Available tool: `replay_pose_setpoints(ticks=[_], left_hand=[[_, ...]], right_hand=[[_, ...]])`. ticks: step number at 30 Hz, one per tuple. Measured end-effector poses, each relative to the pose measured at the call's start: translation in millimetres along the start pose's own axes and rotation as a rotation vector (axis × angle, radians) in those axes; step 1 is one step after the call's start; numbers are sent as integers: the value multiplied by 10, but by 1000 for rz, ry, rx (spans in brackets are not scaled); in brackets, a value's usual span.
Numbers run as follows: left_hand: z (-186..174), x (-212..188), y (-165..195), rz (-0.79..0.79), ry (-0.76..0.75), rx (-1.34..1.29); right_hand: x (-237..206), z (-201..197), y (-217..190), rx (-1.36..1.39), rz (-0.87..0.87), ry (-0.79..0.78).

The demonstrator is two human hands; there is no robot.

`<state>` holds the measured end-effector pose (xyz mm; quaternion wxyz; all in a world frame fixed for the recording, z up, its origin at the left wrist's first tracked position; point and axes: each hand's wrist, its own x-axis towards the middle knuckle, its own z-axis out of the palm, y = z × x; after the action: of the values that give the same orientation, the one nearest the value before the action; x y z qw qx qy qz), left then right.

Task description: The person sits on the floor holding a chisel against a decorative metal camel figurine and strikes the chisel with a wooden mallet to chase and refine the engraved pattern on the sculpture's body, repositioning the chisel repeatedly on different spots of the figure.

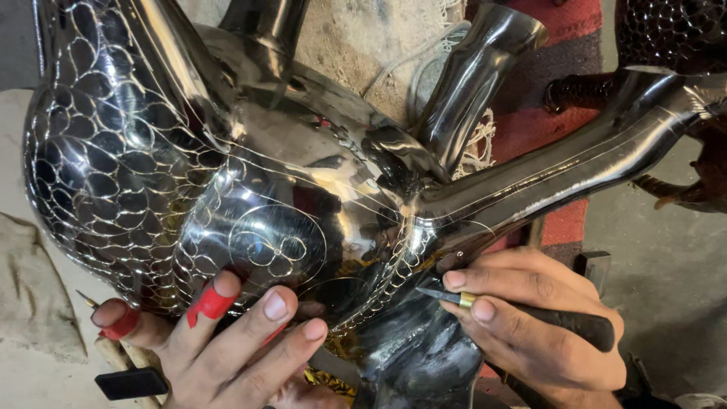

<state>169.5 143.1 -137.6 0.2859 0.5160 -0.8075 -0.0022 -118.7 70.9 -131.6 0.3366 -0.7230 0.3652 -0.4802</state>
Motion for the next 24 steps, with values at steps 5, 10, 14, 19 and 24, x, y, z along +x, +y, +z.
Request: replay_pose_setpoints(ticks=[5,10,14,19,24], left_hand=[[-31,1,55,-62,-34,1],[-115,-52,82,-99,-139,-12],[-132,-91,115,-124,-168,1],[-94,-41,55,-58,-115,11],[121,22,-178,206,114,31]], right_hand=[[0,-52,3,43,21,-70],[54,-63,24,80,0,-82],[80,-74,-34,65,57,-111],[108,-117,-113,46,107,-169],[248,-146,-54,7,-6,-219]])
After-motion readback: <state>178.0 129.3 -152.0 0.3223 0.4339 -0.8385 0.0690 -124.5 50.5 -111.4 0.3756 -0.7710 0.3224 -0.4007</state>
